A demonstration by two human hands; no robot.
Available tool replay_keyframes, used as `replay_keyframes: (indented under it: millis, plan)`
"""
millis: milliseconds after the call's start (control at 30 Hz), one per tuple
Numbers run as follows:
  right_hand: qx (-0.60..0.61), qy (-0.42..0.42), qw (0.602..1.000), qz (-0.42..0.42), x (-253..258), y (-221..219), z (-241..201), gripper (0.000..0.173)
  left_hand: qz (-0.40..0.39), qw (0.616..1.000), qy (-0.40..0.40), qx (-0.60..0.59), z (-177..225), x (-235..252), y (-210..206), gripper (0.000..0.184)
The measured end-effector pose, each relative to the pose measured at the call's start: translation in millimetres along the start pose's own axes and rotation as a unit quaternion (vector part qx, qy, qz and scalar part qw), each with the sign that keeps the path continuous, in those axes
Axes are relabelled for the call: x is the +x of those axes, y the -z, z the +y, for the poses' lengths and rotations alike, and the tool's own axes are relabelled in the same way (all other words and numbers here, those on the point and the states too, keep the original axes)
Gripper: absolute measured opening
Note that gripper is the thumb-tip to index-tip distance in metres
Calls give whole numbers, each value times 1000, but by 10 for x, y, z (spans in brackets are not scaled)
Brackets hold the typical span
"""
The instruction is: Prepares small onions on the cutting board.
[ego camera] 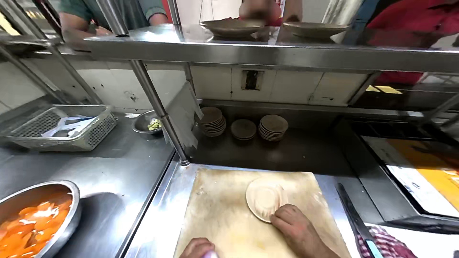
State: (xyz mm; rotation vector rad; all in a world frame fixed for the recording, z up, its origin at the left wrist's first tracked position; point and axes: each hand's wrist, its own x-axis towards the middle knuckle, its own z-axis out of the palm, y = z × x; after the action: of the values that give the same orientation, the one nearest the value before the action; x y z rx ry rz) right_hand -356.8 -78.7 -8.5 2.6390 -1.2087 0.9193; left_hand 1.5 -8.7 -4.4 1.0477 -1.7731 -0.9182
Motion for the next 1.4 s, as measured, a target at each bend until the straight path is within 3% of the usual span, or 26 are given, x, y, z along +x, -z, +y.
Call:
replay_keyframes:
  millis: [133,267,333,500,667,800,900,1067,1133,1267,1400]
  plan:
    - [14,-173,985,19,-316,414,-93,29,7,1000,-8,22,70,-6,10,57]
    - [-78,-398,914,-4,-1047,973,-58,32,25,999,-21,26,71,-18,-25,52]
    - [-109,-448,887,-38,-1431,1057,-10,31,42,998,-23,39,44,-17,-65,51]
    - [-126,-495,858,-44,-1741,1110,10,38,87,991,-20,101,32,-2,-241,47]
    - [-52,-581,806,-104,-1753,1220,268,59,17,965,15,262,126,190,-456,40]
    - [163,-584,793,64,-1858,1423,385,68,8,963,24,270,89,246,-469,39]
    - [226,-577,772,143,-1753,1517,175,74,-2,972,16,236,76,242,-414,39]
    - [288,-629,707,146,-1488,1241,-633,49,56,995,-1,83,32,211,-347,47]
    - [286,-643,687,182,-1420,995,-912,48,91,995,-3,31,33,182,-307,49]
    - [250,-656,668,247,-1321,779,-1079,56,81,993,13,81,54,147,-334,47]
    - [210,-658,682,242,-1358,653,-1017,65,56,985,7,161,60,168,-323,47]
